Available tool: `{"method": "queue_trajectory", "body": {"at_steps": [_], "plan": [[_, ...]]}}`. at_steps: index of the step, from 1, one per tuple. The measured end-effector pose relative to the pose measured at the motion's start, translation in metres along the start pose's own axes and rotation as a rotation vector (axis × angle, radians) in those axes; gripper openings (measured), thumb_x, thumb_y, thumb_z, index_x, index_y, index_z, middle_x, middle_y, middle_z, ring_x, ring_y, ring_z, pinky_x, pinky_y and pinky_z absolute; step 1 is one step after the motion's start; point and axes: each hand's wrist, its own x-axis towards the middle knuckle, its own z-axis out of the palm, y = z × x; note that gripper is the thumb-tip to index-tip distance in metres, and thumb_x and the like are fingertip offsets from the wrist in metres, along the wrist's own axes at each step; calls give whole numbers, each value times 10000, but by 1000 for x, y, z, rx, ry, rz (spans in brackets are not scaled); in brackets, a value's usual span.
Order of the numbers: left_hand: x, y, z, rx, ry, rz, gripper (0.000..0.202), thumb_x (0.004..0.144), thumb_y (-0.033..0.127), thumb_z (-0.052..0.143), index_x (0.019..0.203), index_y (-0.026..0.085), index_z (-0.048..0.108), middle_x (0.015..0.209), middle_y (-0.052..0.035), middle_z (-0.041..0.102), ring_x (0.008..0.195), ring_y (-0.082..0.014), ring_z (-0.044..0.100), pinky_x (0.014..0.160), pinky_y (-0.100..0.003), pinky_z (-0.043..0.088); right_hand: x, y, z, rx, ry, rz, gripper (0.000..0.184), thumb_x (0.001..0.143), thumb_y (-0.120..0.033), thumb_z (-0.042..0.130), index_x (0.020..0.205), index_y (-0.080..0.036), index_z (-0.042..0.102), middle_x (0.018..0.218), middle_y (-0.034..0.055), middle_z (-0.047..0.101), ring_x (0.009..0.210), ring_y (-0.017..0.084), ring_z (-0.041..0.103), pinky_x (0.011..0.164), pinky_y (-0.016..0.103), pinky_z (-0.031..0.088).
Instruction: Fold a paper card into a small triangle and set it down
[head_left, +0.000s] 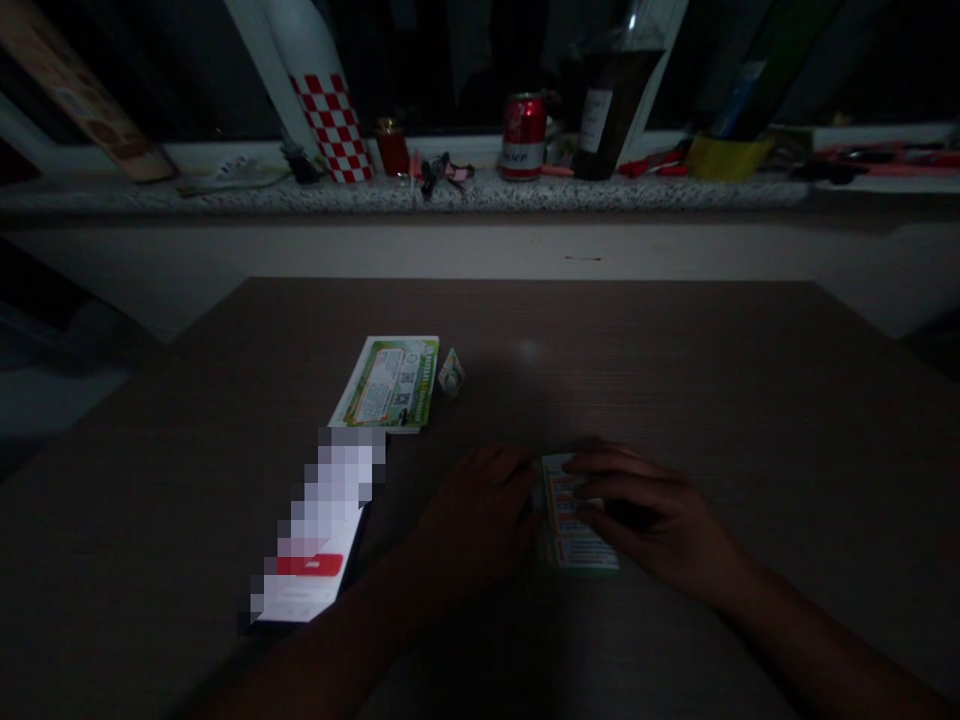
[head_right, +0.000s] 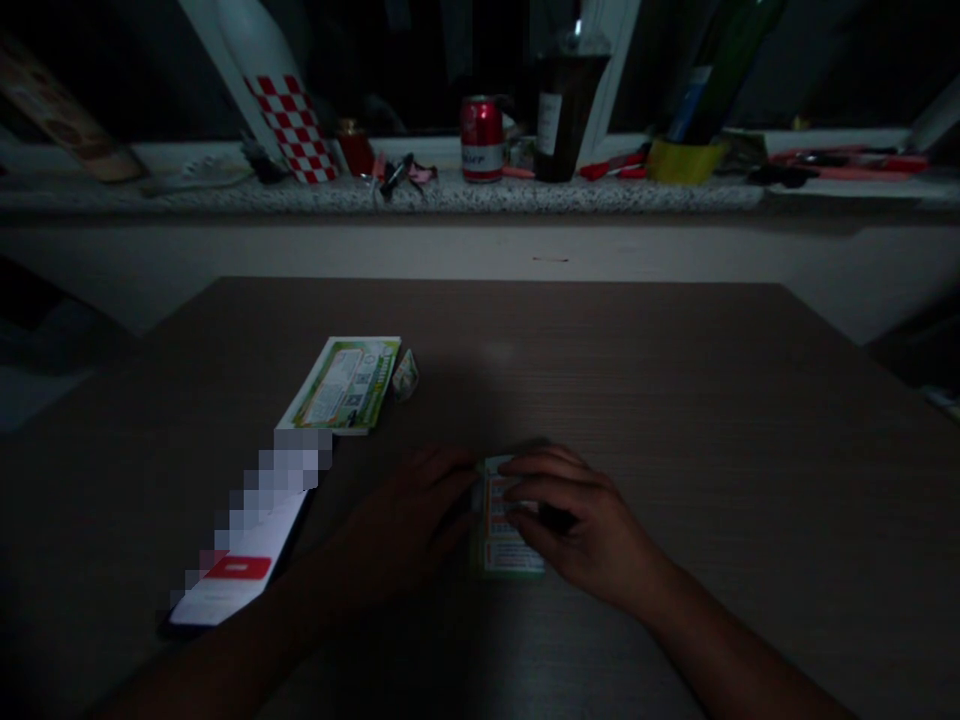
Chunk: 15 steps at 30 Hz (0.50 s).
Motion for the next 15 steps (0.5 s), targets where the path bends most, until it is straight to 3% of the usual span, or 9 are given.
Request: {"method": "queue_trajectory", "body": {"at_steps": [7, 15], "plan": [[2, 0, 0, -25, 5, 13, 242, 893, 150, 509, 1116, 158, 603, 1179, -65, 612, 1102, -217, 537, 1008, -382, 419, 0, -1, 2, -76, -67, -28, 137, 841, -132, 649, 956, -201, 675, 1075, 77, 692, 1060, 224, 616, 908, 418, 515], [-1, -2, 4, 8, 75, -110, 273, 876, 209, 566, 1141, 172, 622, 1258, -71, 595, 1149, -237, 533, 1018, -412, 419, 0, 0, 4, -115, -111, -10, 109, 850, -153, 645, 941, -202, 679, 1069, 76, 687, 1043, 226, 620, 910, 417, 504]]}}
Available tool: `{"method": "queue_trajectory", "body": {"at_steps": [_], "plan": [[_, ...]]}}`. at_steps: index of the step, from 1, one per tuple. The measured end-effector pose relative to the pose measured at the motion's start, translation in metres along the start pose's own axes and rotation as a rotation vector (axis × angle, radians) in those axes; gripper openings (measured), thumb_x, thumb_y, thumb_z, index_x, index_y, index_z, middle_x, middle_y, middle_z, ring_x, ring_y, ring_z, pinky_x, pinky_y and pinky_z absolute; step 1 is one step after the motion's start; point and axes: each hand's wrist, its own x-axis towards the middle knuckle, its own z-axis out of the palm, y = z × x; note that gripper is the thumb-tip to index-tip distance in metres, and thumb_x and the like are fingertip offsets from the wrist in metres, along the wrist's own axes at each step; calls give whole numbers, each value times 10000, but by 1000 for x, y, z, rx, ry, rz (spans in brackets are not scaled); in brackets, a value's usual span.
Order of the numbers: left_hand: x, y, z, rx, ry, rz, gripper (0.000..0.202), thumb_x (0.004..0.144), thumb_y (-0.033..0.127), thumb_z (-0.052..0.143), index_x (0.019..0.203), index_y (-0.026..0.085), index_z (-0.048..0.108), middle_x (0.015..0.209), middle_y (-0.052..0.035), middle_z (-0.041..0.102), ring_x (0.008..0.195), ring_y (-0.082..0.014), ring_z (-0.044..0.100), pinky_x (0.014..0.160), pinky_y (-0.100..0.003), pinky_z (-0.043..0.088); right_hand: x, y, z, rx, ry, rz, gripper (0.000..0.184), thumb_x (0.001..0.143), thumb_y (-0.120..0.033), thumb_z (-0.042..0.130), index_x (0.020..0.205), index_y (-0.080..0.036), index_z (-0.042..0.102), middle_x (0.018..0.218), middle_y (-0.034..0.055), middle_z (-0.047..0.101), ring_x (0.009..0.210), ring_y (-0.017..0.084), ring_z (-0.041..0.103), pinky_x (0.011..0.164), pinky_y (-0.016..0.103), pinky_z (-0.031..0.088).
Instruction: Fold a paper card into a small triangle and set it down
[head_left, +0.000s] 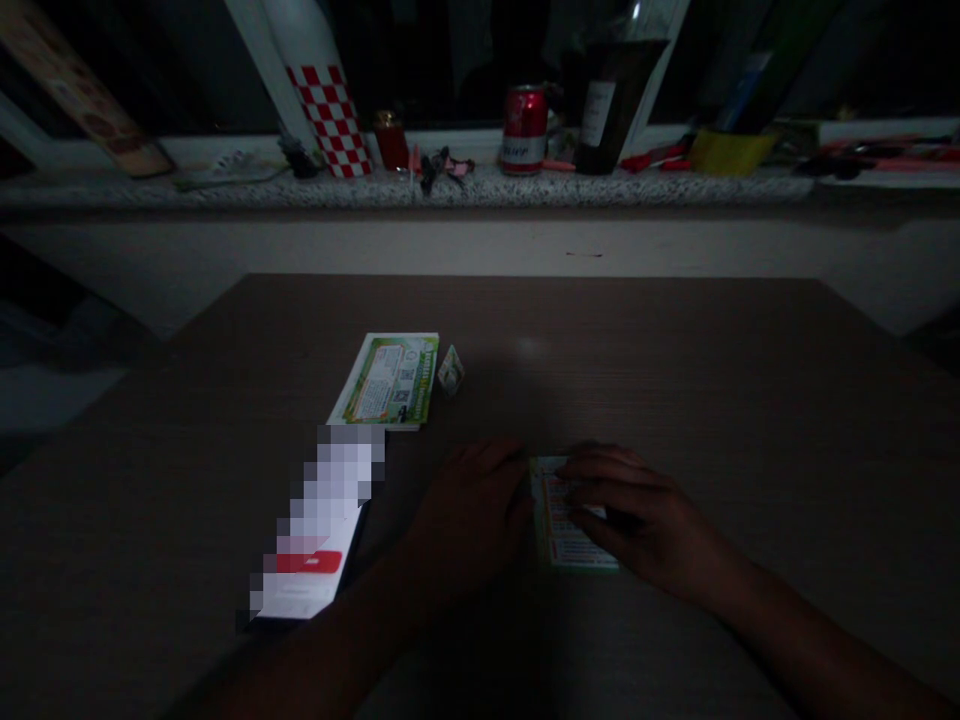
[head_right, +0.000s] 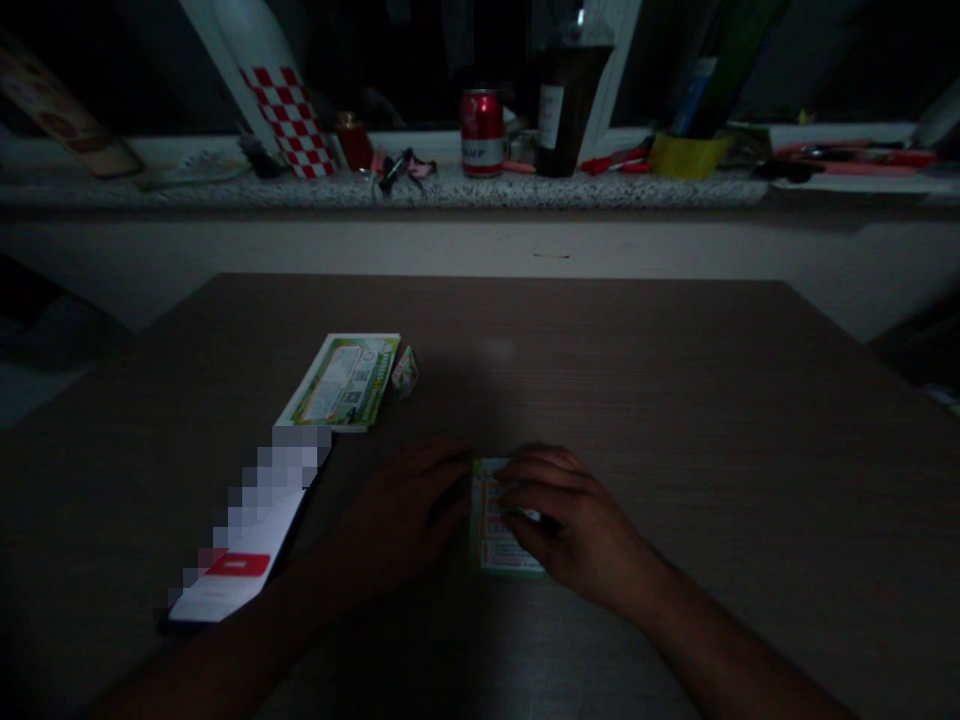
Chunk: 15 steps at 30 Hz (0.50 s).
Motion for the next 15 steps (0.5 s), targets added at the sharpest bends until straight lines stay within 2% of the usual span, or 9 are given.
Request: {"method": "queue_trajectory", "body": {"at_steps": [6, 15], "plan": [[1, 2, -1, 39, 10, 22, 220, 915, 211, 502, 1064, 172, 658, 1193, -79, 624, 1091, -233, 562, 977, -411, 442, 0, -1, 1, -19, 0, -1, 116, 857, -157, 632, 950, -202, 684, 1062, 77, 694, 1047, 226, 618, 902, 415, 507], [1, 3, 0, 38, 12, -10, 236, 923, 230, 480, 1060, 191, 668, 1220, -79, 617, 1116, -244, 554, 982, -429, 425, 1, -2, 3, -26, -14, -4, 147, 855, -169, 625, 979, -219, 686, 1051, 70, 702, 1026, 225, 634, 888, 427, 521]]}}
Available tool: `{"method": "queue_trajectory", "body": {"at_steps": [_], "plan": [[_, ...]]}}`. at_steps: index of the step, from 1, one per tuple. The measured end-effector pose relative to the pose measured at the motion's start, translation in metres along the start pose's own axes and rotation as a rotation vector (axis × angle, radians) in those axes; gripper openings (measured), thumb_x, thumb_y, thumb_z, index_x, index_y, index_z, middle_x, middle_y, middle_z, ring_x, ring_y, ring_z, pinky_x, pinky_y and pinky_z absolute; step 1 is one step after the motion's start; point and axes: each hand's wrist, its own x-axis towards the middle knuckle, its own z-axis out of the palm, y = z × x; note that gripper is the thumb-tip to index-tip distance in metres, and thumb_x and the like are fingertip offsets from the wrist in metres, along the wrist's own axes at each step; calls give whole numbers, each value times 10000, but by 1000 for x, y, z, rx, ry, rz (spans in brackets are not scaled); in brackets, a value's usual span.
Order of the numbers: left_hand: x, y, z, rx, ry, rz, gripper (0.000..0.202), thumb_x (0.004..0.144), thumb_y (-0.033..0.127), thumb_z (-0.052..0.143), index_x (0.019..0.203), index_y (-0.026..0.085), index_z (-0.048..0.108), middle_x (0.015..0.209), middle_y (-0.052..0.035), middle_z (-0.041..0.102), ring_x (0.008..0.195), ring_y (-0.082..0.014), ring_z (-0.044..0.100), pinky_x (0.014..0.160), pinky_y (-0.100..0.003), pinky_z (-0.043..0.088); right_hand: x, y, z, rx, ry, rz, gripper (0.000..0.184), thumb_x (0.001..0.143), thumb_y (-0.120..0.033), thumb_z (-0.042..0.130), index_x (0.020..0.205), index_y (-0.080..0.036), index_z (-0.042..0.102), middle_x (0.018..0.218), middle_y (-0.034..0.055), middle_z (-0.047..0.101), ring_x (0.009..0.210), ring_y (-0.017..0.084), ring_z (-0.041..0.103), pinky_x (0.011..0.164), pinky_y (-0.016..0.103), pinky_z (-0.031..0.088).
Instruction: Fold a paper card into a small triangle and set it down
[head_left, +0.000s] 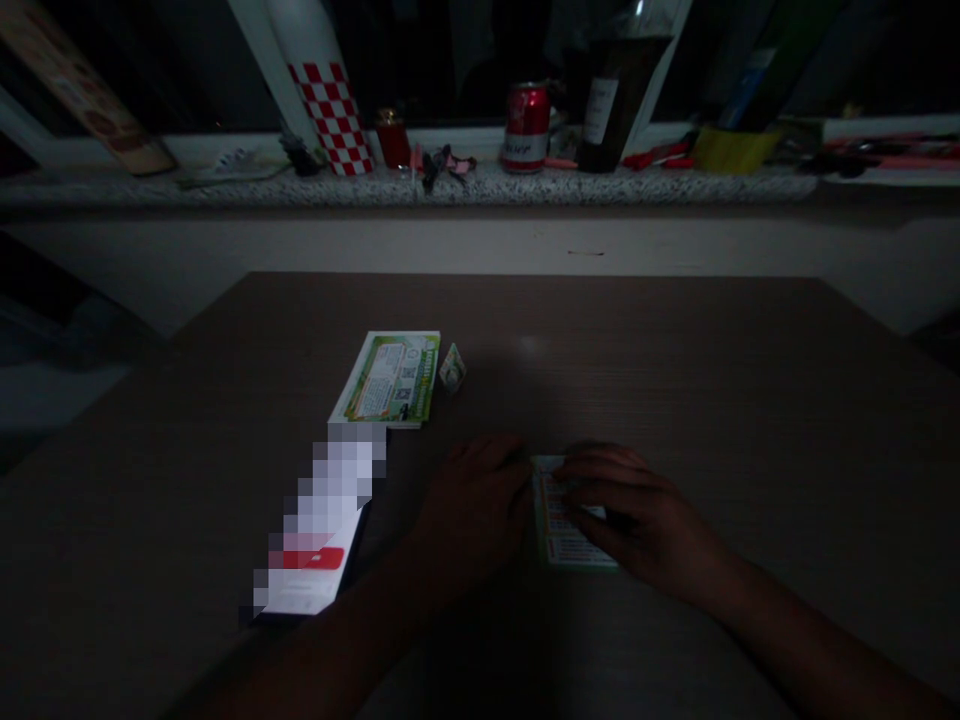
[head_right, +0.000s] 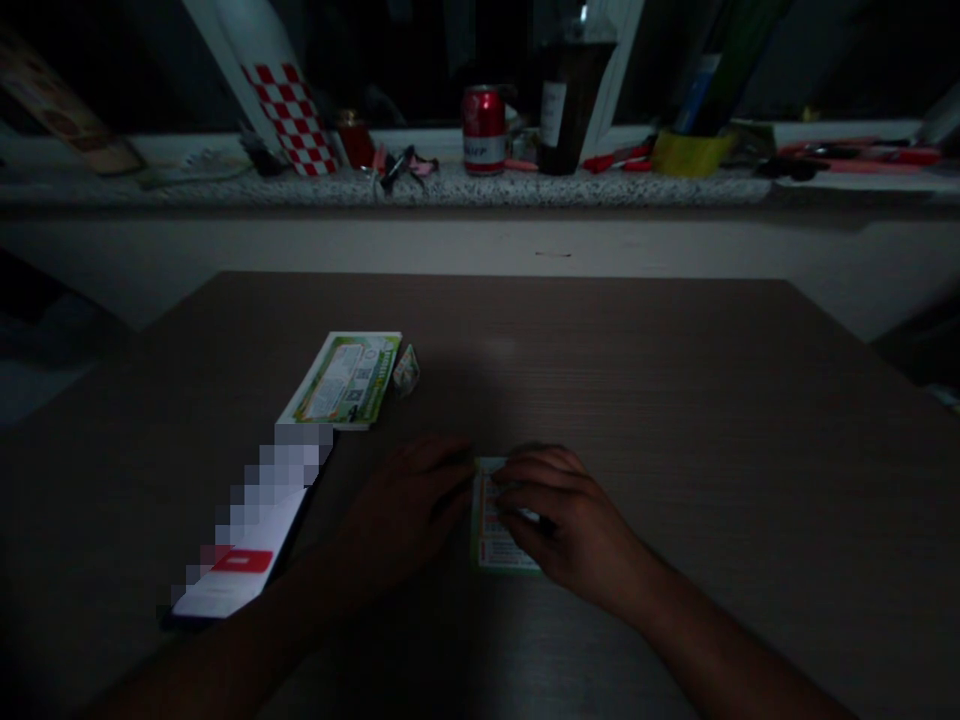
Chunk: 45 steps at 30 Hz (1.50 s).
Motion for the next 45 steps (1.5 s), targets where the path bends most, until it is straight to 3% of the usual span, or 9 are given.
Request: {"method": "queue_trajectory", "body": {"at_steps": [5, 14, 45], "plan": [[0, -1, 5, -15, 60, -76, 249, 885, 245, 530, 1112, 197, 621, 1294, -88, 573, 1222, -248, 496, 1035, -458, 348, 1, -1, 1, -6, 11, -15, 148, 850, -161, 631, 969, -227, 690, 1036, 58, 711, 1033, 225, 634, 894, 432, 515], [2, 0, 14, -54, 107, -181, 177, 810, 237, 572, 982, 197, 560, 1342, -102, 506, 1279, -259, 436, 1042, -469, 303, 0, 0, 4, -19, 13, -20, 175, 852, -162, 637, 1008, -230, 681, 1037, 51, 719, 1054, 228, 624, 904, 439, 500], [5, 3, 11, -30, 87, -194, 91, 802, 261, 605, 864, 204, 572, 1366, -122, 494, 1291, -270, 430, 1039, -499, 313, 1, -2, 4, -43, 4, -20, 144, 840, -195, 649, 957, -247, 716, 1026, 48, 724, 1061, 241, 616, 907, 453, 488]]}}
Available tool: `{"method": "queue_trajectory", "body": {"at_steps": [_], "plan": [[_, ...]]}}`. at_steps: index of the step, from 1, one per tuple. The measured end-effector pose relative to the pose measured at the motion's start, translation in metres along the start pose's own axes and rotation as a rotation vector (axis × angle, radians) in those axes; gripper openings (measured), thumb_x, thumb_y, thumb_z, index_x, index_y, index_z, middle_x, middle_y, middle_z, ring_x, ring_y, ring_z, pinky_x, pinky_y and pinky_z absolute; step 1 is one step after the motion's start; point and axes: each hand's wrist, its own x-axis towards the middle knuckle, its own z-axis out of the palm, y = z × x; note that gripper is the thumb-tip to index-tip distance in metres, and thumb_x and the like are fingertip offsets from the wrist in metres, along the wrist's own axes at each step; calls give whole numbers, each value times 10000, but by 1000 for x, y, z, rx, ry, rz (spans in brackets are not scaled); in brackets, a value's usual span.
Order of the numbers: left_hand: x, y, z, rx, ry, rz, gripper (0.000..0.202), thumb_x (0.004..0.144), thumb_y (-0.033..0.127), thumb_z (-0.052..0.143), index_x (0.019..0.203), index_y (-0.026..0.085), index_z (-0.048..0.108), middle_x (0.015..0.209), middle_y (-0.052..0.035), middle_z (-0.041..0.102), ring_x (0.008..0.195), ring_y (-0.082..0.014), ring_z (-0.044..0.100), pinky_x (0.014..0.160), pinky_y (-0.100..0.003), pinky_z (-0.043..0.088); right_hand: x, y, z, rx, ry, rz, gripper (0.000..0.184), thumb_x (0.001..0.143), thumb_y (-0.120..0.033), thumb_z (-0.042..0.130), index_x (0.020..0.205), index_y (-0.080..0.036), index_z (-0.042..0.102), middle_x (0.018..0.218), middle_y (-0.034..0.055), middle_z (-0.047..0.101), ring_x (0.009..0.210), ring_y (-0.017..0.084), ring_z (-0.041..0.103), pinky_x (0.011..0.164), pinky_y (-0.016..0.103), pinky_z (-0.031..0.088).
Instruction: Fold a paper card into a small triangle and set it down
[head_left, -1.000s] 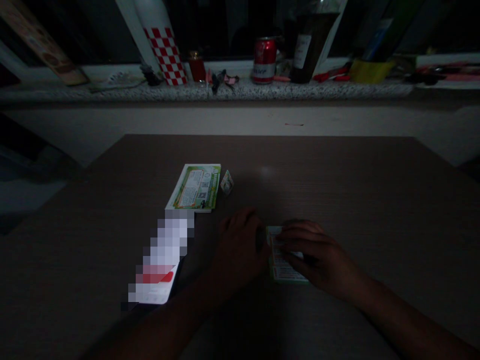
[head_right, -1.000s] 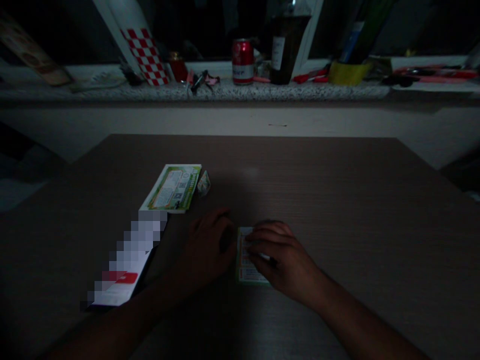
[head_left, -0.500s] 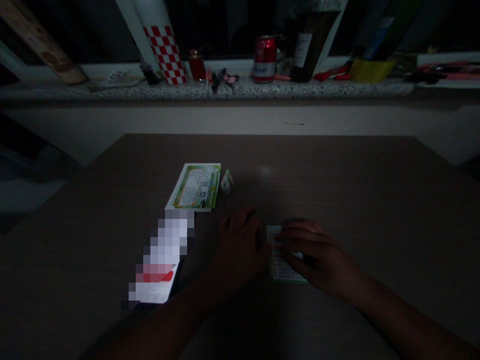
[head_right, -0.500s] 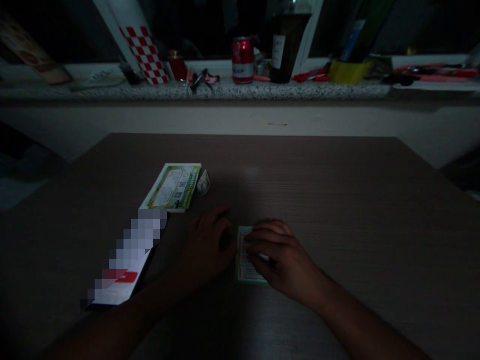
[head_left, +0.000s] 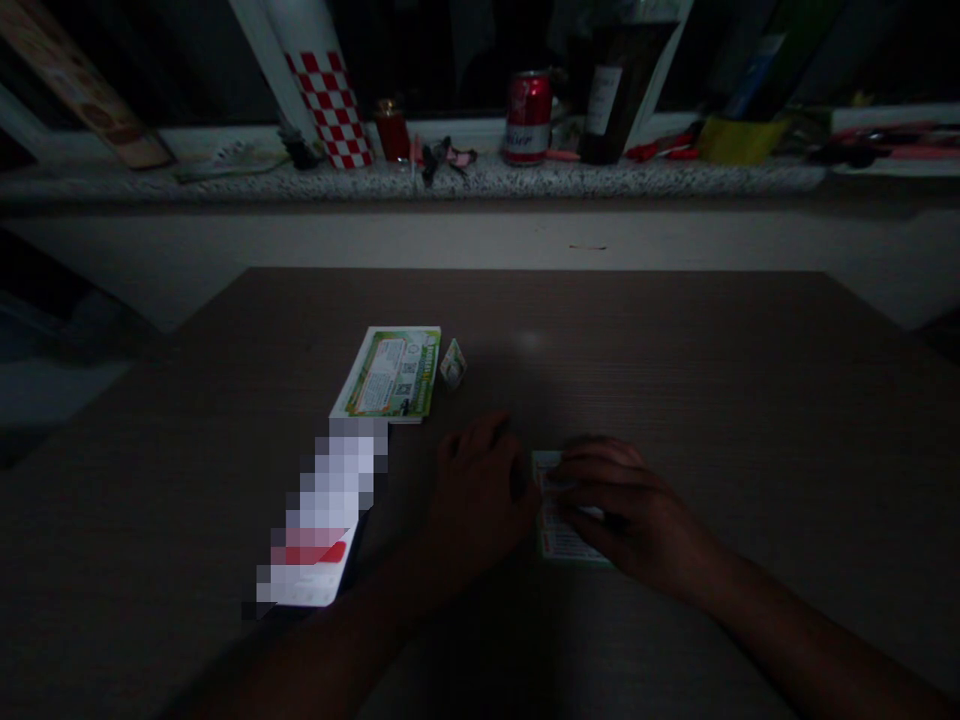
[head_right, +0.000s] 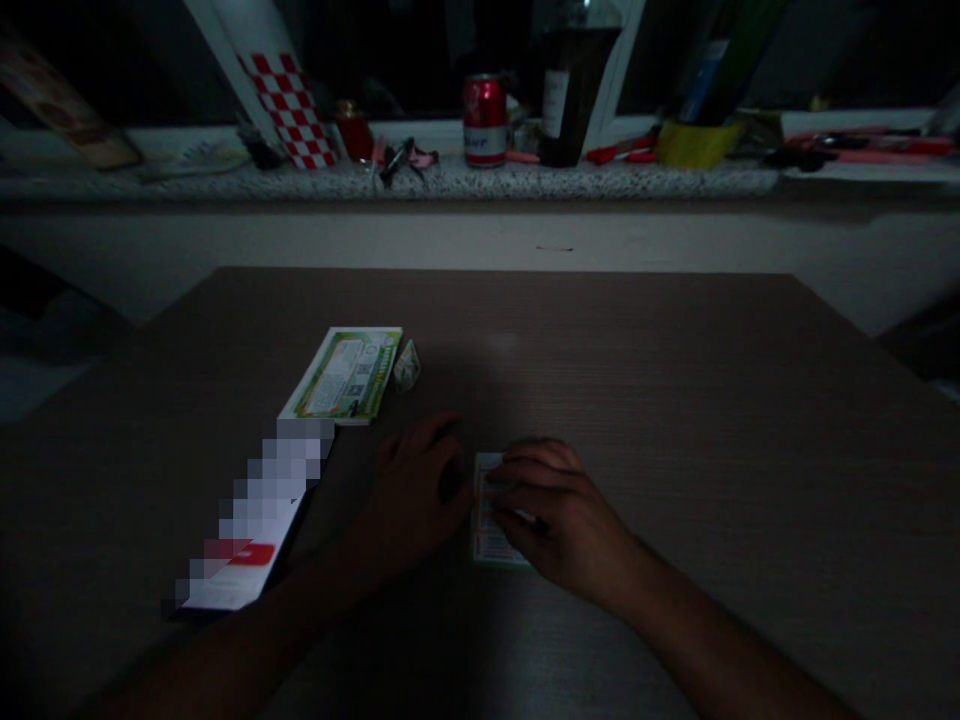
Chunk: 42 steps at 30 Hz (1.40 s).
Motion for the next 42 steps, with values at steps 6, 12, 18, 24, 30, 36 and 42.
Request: {"method": "queue_trajectory", "body": {"at_steps": [6, 12, 18, 24, 30, 36, 42], "plan": [[-1, 0, 2, 2, 12, 7, 84, 804, 254, 599, 868, 204, 575, 1366, -120, 495, 1299, -263, 422, 1041, -492, 305, 0, -1, 0, 6, 4, 1, 155, 836, -180, 656, 963, -247, 714, 1023, 48, 726, 1051, 237, 615, 906, 441, 483], [-1, 0, 1, 13, 6, 14, 80, 810, 258, 589, 864, 200, 581, 1370, -123, 486, 1299, -270, 419, 1035, -492, 304, 1, 0, 0, -14, -27, 7, 142, 836, -188, 660, 953, -248, 714, 1023, 37, 722, 1055, 236, 605, 919, 445, 467], [-1, -1, 2, 7, 0, 24, 79, 804, 256, 598, 853, 195, 586, 1374, -125, 479, 1300, -280, 415, 1038, -496, 297, 1, -1, 0, -13, -21, -5, 124, 847, -188, 649, 940, -243, 711, 1025, 33, 721, 1052, 229, 600, 917, 436, 459], [0, -1, 2, 6, -5, 15, 72, 809, 243, 582, 866, 199, 587, 1375, -114, 479, 1292, -268, 421, 1033, -480, 300, 1, -1, 1, -6, -4, -7, 112, 844, -189, 659, 929, -234, 714, 1028, 31, 716, 1054, 226, 589, 919, 429, 449], [-1, 0, 2, 2, -6, 3, 65, 811, 240, 581, 863, 202, 593, 1372, -112, 482, 1304, -261, 407, 1042, -480, 291, 1, -2, 0, 13, -15, 3, 121, 837, -172, 665, 936, -226, 708, 1040, 29, 712, 1063, 224, 575, 930, 427, 440], [-1, 0, 0, 0, -19, 9, 66, 811, 241, 575, 856, 198, 595, 1376, -121, 480, 1310, -266, 406, 1044, -485, 289, 1, -2, 1, 12, -14, -6, 138, 842, -172, 661, 957, -234, 705, 1048, 24, 710, 1071, 223, 569, 937, 426, 434], [0, 1, -2, -6, -33, 7, 60, 812, 241, 574, 844, 194, 596, 1380, -127, 480, 1309, -273, 409, 1036, -492, 293, 1, -2, 1, 8, -10, -7, 115, 836, -175, 671, 930, -231, 707, 1035, 19, 713, 1055, 218, 574, 925, 420, 433]]}}
